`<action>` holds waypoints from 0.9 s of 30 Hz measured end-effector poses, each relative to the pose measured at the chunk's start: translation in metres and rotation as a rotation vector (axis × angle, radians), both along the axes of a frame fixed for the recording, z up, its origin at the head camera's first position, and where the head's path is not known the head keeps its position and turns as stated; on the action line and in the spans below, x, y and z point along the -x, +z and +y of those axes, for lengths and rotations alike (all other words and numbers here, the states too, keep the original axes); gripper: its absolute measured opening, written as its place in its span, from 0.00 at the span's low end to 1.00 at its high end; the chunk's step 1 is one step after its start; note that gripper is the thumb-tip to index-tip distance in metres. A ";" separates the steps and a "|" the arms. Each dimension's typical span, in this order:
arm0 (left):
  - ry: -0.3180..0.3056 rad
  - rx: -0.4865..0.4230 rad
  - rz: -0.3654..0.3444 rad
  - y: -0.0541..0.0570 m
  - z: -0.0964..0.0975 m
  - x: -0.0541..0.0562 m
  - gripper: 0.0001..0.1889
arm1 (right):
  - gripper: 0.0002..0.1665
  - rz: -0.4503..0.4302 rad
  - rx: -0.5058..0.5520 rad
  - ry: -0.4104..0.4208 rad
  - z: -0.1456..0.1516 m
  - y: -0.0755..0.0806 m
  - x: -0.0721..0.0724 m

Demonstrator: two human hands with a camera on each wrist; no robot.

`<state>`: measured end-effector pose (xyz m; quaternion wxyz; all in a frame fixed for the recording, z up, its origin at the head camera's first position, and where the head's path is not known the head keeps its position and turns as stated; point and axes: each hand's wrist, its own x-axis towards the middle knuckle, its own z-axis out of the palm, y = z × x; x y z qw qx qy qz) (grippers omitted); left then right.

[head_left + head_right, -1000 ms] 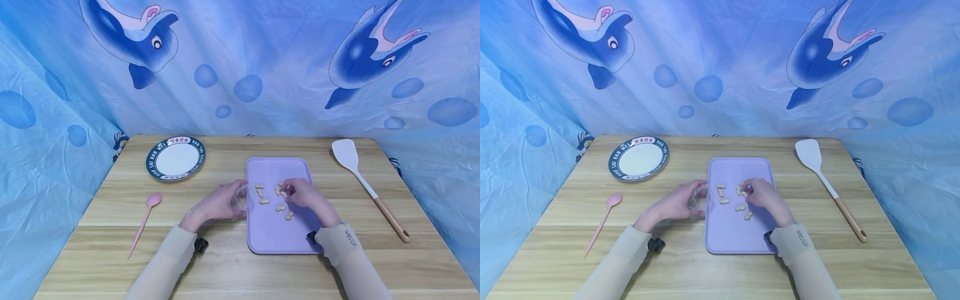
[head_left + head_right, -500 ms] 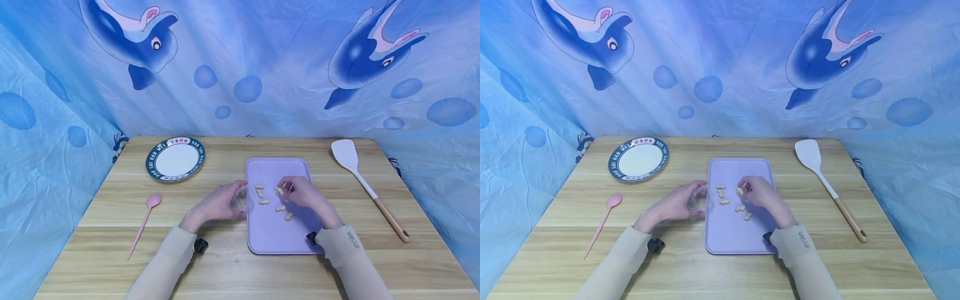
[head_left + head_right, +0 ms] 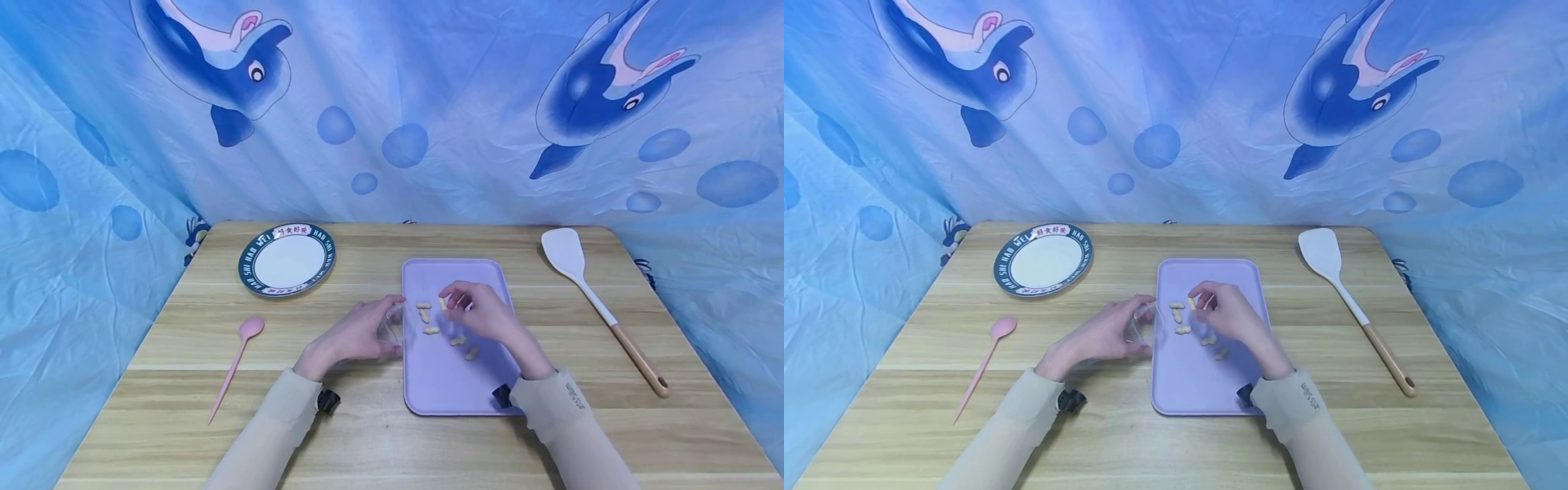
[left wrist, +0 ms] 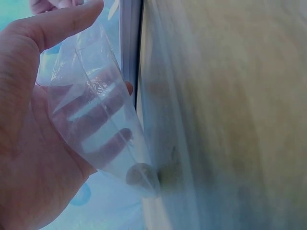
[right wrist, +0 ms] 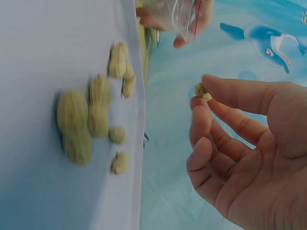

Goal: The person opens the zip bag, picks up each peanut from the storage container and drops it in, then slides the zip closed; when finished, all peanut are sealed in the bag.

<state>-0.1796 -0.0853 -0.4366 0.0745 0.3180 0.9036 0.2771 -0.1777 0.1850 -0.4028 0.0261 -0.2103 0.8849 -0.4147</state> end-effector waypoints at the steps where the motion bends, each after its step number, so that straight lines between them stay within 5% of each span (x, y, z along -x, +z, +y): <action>1: 0.000 0.001 -0.001 0.000 0.000 0.000 0.47 | 0.12 0.006 0.017 0.003 -0.002 0.000 0.000; 10: -0.011 0.001 0.002 0.001 0.000 0.000 0.47 | 0.14 -0.028 0.115 -0.009 -0.029 0.000 -0.008; 27: -0.014 0.004 0.003 0.002 0.001 -0.001 0.46 | 0.14 -0.040 0.126 0.026 -0.048 -0.010 -0.016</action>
